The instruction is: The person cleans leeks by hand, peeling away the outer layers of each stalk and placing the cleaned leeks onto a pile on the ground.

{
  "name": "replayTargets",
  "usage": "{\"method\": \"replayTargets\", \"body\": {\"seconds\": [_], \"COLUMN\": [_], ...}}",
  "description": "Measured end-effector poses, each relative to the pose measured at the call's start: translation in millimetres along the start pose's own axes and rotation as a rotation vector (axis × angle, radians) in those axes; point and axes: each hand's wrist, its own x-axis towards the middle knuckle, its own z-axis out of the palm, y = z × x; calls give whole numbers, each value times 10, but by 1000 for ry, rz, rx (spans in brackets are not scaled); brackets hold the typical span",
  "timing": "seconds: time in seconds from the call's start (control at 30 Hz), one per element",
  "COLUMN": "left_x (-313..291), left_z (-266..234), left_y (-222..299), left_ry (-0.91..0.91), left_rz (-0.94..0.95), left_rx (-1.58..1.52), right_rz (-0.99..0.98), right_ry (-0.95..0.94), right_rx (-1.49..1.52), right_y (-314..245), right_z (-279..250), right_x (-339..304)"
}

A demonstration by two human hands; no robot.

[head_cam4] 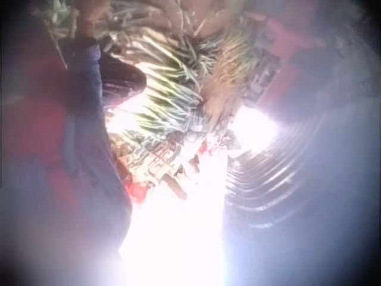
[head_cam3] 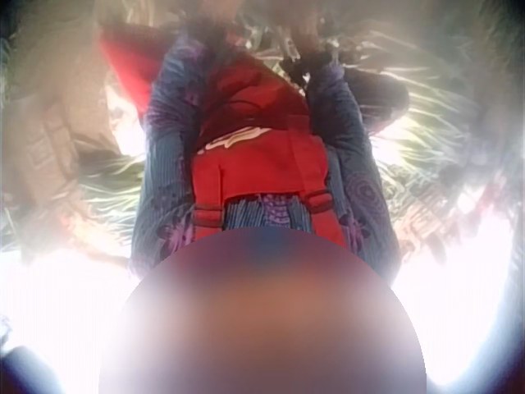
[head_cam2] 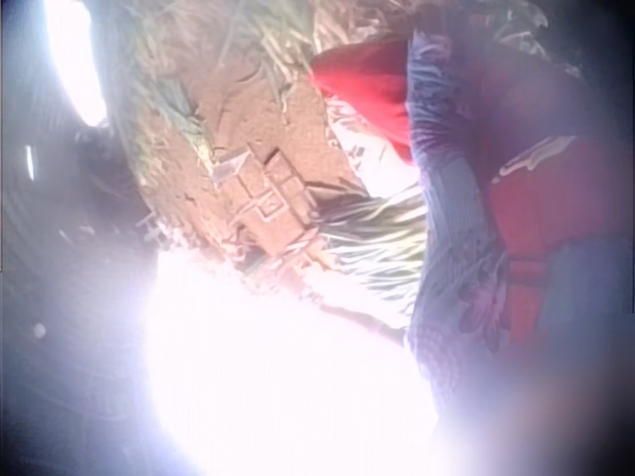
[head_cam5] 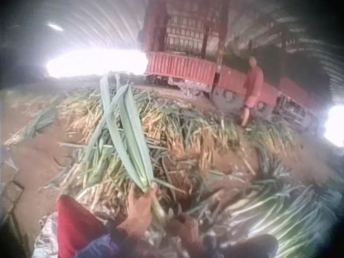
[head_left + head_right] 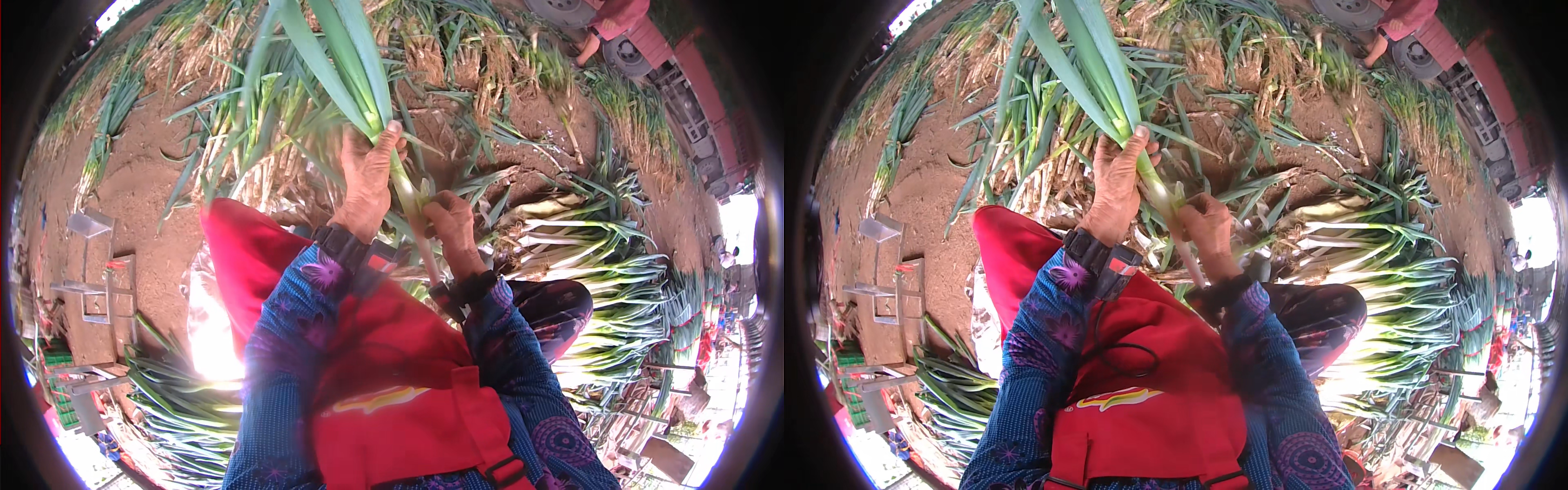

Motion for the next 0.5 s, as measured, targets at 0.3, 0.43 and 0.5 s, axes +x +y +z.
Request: {"method": "replayTargets", "body": {"seconds": [0.3,0.43,0.5], "left_x": [-27,30,93], "left_z": [21,-24,-43], "left_y": [-25,-25,-3], "left_ry": [-23,33,133], "left_rz": [-49,-3,42], "left_rx": [-17,-42,-43], "right_rz": [83,124,141], "right_ry": [-62,24,103], "right_rx": [167,474,667], "right_y": [306,170,213], "right_z": [-72,-2,-47], "right_x": [69,-23,24]}}
